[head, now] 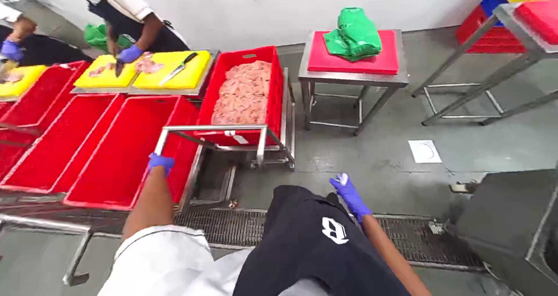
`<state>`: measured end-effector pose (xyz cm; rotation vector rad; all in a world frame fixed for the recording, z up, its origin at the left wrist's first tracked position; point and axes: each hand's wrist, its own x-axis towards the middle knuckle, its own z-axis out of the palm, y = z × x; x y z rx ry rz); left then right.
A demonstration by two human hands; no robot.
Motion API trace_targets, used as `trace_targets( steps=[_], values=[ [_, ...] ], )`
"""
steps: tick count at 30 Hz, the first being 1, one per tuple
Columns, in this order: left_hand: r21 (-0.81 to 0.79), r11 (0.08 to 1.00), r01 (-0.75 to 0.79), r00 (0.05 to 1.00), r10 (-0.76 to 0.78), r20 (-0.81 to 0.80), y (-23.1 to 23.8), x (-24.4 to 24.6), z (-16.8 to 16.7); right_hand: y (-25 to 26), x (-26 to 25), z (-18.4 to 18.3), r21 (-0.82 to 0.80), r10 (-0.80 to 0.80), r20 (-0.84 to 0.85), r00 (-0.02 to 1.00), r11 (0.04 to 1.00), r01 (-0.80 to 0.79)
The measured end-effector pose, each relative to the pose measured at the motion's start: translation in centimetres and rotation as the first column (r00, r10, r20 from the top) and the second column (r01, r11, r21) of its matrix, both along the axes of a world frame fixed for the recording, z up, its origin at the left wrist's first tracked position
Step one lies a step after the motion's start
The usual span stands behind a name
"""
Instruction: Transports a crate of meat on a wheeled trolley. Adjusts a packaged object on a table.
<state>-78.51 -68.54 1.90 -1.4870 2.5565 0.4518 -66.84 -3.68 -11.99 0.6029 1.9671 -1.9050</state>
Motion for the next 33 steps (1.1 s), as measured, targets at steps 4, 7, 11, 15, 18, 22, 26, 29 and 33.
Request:
trace_targets(
  steps=[4, 7, 11, 15, 18, 22, 26, 29, 33],
  values=[
    [-0.01, 0.969, 0.248, 0.965, -0.246, 0.088, 3.9, -4.6, 8.9, 13.6, -1.6, 0.3, 0.123, -0.297, 0.118, 0.948, 0.951, 0.282],
    [-0.061, 0.896, 0.44, 0.891, -0.444, -0.095, 16.4, -13.0, 19.5, 18.0, -9.1, 2.2, 0.179, -0.333, -0.01, 0.943, 0.927, 0.329],
    [0.017, 0.734, 0.679, 0.693, -0.634, -0.341, 26.7, -28.1, 22.2, 18.9, -22.6, 4.8, 0.227, -0.243, -0.263, 0.934, 0.925, 0.305],
    [0.102, 0.501, 0.86, 0.507, -0.811, -0.294, 34.0, -45.7, 14.2, 23.6, -35.2, 6.5, 0.099, -0.316, -0.445, 0.838, 0.913, 0.397],
    [0.319, 0.535, 0.782, 0.62, -0.722, -0.309, 38.3, -55.7, 1.7, 29.9, -41.8, 6.6, 0.067, -0.432, -0.399, 0.809, 0.866, 0.496],
    [0.722, 0.539, 0.434, 0.885, -0.403, -0.232, 44.0, -57.0, -10.6, 36.2, -46.2, 3.5, 0.33, -0.306, -0.252, 0.918, 0.864, 0.379],
    [0.889, 0.387, 0.245, 0.97, -0.102, -0.223, 47.1, -53.1, -12.0, 36.8, -49.3, 0.5, 0.746, -0.091, 0.069, 0.994, 0.666, 0.009],
    [0.9, 0.385, 0.204, 0.979, -0.066, -0.193, 46.9, -51.8, -12.0, 35.6, -52.4, 0.3, 0.744, -0.263, 0.131, 0.956, 0.664, 0.08],
    [0.846, 0.512, 0.146, 0.989, -0.05, -0.14, 45.9, -48.3, -12.8, 34.8, -54.9, 0.7, 0.643, -0.254, 0.139, 0.957, 0.758, 0.107]
  ],
)
